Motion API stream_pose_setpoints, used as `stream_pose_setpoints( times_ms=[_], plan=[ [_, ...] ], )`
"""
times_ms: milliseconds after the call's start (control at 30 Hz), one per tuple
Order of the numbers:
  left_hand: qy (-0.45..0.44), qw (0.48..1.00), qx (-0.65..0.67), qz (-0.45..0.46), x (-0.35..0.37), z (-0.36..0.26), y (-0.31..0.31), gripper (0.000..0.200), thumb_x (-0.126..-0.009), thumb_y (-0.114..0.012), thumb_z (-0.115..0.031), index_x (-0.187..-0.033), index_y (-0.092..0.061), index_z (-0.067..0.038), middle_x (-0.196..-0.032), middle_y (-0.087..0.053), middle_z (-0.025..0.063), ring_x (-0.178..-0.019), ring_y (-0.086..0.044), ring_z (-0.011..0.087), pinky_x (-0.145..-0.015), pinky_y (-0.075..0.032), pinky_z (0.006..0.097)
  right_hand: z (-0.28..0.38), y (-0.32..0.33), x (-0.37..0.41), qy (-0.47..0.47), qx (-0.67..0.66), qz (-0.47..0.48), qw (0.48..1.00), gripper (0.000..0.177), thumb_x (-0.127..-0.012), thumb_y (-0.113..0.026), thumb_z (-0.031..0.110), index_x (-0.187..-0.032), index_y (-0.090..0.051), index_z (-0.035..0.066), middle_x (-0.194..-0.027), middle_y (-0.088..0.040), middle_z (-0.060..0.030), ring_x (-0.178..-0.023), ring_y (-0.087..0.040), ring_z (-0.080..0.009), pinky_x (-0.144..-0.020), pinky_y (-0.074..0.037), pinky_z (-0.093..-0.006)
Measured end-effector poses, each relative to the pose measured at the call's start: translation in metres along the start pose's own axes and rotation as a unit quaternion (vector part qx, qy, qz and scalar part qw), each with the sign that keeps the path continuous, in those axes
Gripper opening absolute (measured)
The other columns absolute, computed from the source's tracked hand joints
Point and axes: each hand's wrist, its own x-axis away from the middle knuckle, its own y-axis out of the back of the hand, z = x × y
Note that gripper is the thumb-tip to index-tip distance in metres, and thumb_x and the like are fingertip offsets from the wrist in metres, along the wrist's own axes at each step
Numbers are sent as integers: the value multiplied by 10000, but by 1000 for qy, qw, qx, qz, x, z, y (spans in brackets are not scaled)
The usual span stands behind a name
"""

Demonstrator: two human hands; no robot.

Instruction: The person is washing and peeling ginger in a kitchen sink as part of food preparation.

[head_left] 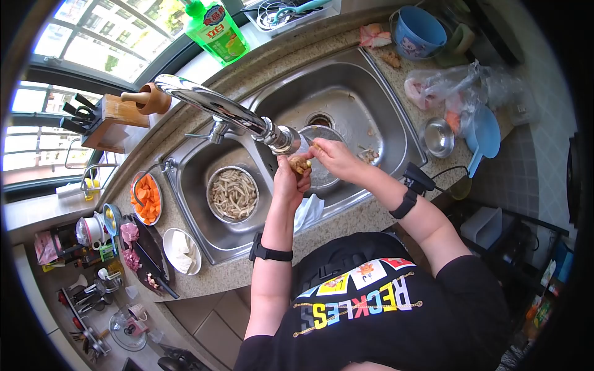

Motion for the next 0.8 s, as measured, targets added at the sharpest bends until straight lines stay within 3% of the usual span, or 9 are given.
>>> stream_pose_setpoints(
  times_ms=[33, 100, 133, 200, 333, 400, 500, 600, 800],
  plan=[
    [1, 1000, 0, 1, -1, 2, 2, 629, -910, -179, -575, -896, -520, -47, -621, -433, 39, -399, -295, 101, -372, -231, 219, -3, 1, 1, -1, 0, -1, 1000, 139, -870, -503, 131, -883, -539, -3, -714, -564, -122, -701, -560, -245, -636, -426, -320],
    [-9, 999, -44, 16, -3, 3, 5, 736, -866, -134, -651, -761, -523, -35, -529, -395, 18, -369, -286, 103, -366, -224, 221, -5, 2, 1, 120, 91, -34, 988, 110, -832, -510, 110, -885, -538, 17, -746, -558, -175, -721, -549, -335, -641, -431, -359],
    [-10, 999, -45, 16, -3, 2, 4, 736, -866, -134, -651, -761, -523, -35, -529, -395, 18, -369, -286, 103, -366, -224, 221, -3, 5, 3, 121, 91, -34, 988, 110, -832, -510, 110, -885, -538, 17, -746, -558, -175, -721, -549, -335, -641, -431, -359],
    [12, 997, -82, 10, -3, 0, 0, 786, -838, -114, -692, -667, -520, -41, -456, -361, 6, -355, -282, 104, -352, -206, 234, 7, 14, 6, 58, 101, 56, 992, 130, -791, -529, 145, -874, -542, 46, -770, -582, -189, -758, -570, -374, -628, -438, -441],
    [56, 993, -95, 44, -8, -5, 1, 797, -823, -121, -709, -719, -522, -29, -486, -427, 33, -352, -312, 119, -339, -221, 238, 16, 17, 9, 61, 229, 68, 969, 133, -785, -556, 200, -860, -542, 92, -748, -584, -150, -713, -578, -349, -614, -453, -429],
    [88, 992, -94, -6, -9, -9, -4, 771, -813, -153, -722, -735, -527, -51, -496, -458, 30, -352, -354, 129, -332, -239, 246, 23, 18, 10, 114, 295, 93, 944, 232, -758, -613, 262, -831, -490, 80, -729, -575, -103, -716, -584, -309, -590, -450, -422],
    [98, 986, -133, -15, -8, -13, -6, 743, -802, -183, -731, -750, -531, -77, -530, -488, 23, -379, -411, 133, -336, -260, 245, 22, 16, 8, 156, 315, 80, 933, 311, -716, -661, 329, -804, -488, 85, -679, -565, -94, -674, -588, -295, -572, -448, -418],
    [103, 987, -122, -32, -10, -9, -3, 715, -805, -197, -725, -750, -527, -92, -570, -509, 21, -416, -449, 130, -339, -271, 245, 25, 18, 6, 132, 312, 121, 933, 328, -701, -675, 347, -792, -517, 75, -686, -589, -117, -672, -599, -304, -588, -465, -412],
    [101, 989, -90, -58, -15, 1, 6, 657, -857, -170, -647, -775, -515, -94, -592, -502, 21, -421, -429, 122, -341, -251, 244, 13, 10, 8, 127, 312, 116, 934, 356, -693, -675, 376, -831, -516, 89, -658, -598, -97, -638, -606, -306, -567, -469, -410]
  ],
)
